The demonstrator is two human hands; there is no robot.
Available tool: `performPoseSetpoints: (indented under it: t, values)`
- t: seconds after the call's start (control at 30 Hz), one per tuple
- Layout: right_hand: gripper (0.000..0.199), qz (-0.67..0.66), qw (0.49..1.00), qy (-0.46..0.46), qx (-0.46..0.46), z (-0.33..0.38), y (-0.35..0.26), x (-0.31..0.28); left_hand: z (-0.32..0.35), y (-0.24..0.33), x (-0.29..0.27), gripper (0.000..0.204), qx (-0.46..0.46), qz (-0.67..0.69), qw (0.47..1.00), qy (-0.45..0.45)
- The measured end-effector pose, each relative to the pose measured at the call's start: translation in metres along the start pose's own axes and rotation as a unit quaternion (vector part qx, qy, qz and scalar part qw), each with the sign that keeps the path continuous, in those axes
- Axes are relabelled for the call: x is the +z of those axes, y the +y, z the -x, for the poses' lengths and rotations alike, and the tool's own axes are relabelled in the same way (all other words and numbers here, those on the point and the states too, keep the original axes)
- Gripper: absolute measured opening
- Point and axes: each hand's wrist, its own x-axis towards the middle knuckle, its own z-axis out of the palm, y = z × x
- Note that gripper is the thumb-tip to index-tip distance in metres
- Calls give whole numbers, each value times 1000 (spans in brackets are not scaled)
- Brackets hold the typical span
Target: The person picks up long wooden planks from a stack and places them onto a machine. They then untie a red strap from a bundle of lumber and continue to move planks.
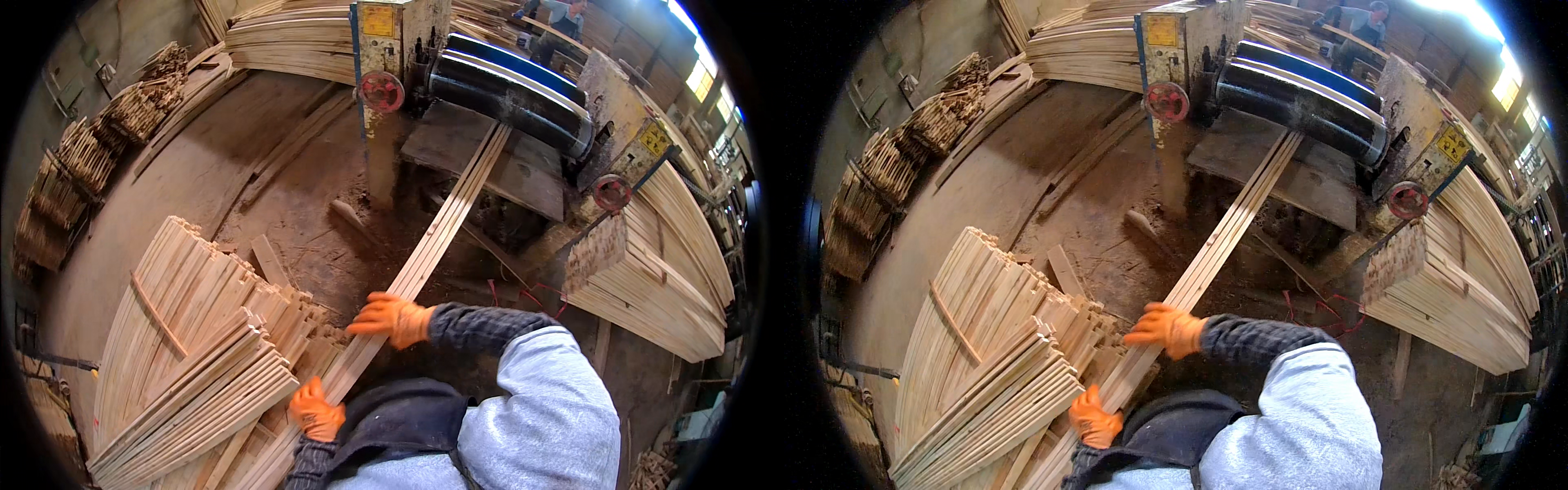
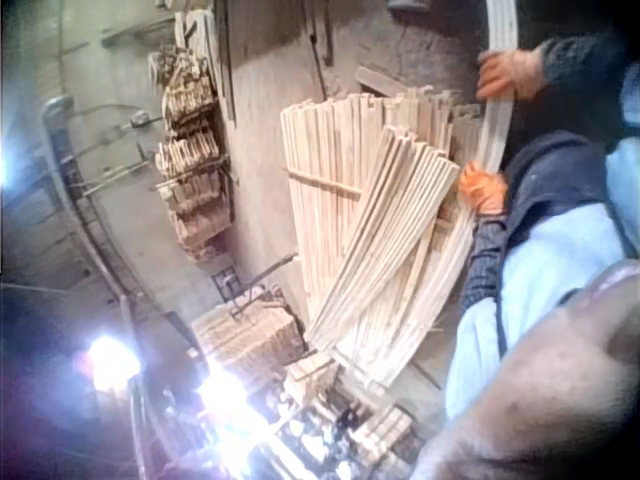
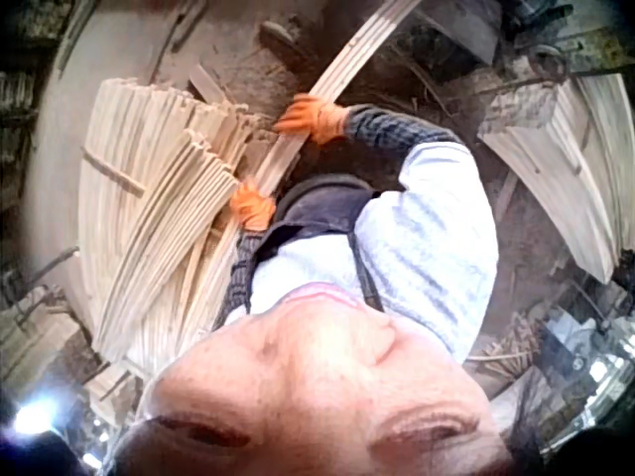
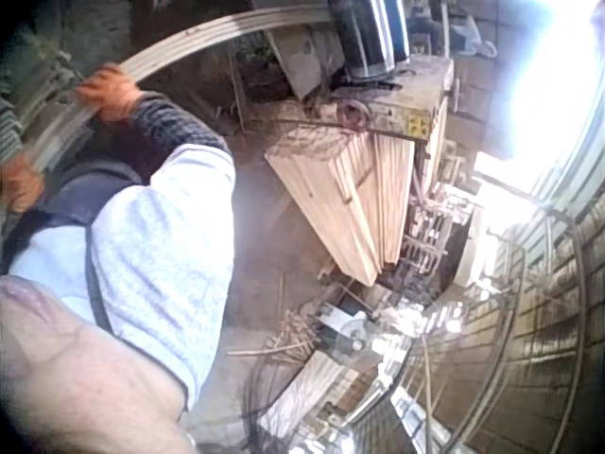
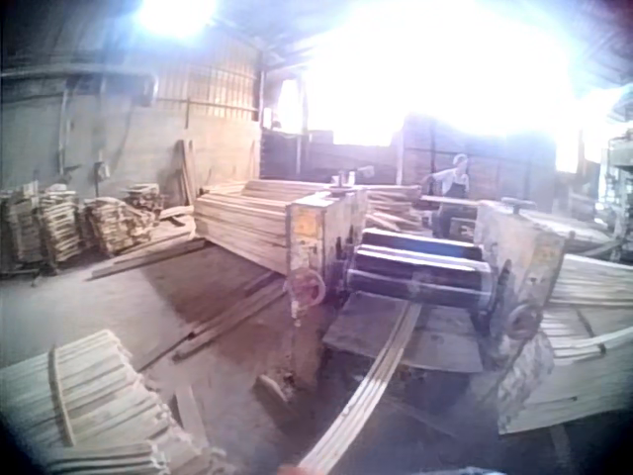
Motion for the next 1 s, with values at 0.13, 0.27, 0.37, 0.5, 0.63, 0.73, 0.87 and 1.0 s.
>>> performPoseSetpoints:
  t: [0.13,0.27,0.37,0.5,0.63,0.73,0.87,1.0]
  values:
    - [94,-4,997,-81,-18,-16,-13,-4,-20,40,-1,72,4,52,997,-62]
    - [96,35,996,-86,-11,7,36,-7,24,23,-17,88,5,48,999,0]
    - [98,30,996,-72,51,41,61,-33,94,-35,-42,83,10,-50,998,44]
    - [93,90,991,1,99,53,101,-36,199,-119,-92,71,-102,-211,972,-34]
    - [77,182,957,82,211,73,113,-35,168,-124,-72,68,-69,-138,987,51]
    - [90,131,979,84,135,48,92,-32,129,-88,-64,66,-89,-110,988,65]
    - [97,-21,996,-6,-85,-9,17,-20,102,-41,-39,64,-111,-100,988,33]
    - [95,-74,980,-60,-174,-45,-62,17,70,-1,-19,63,-102,-47,993,-24]
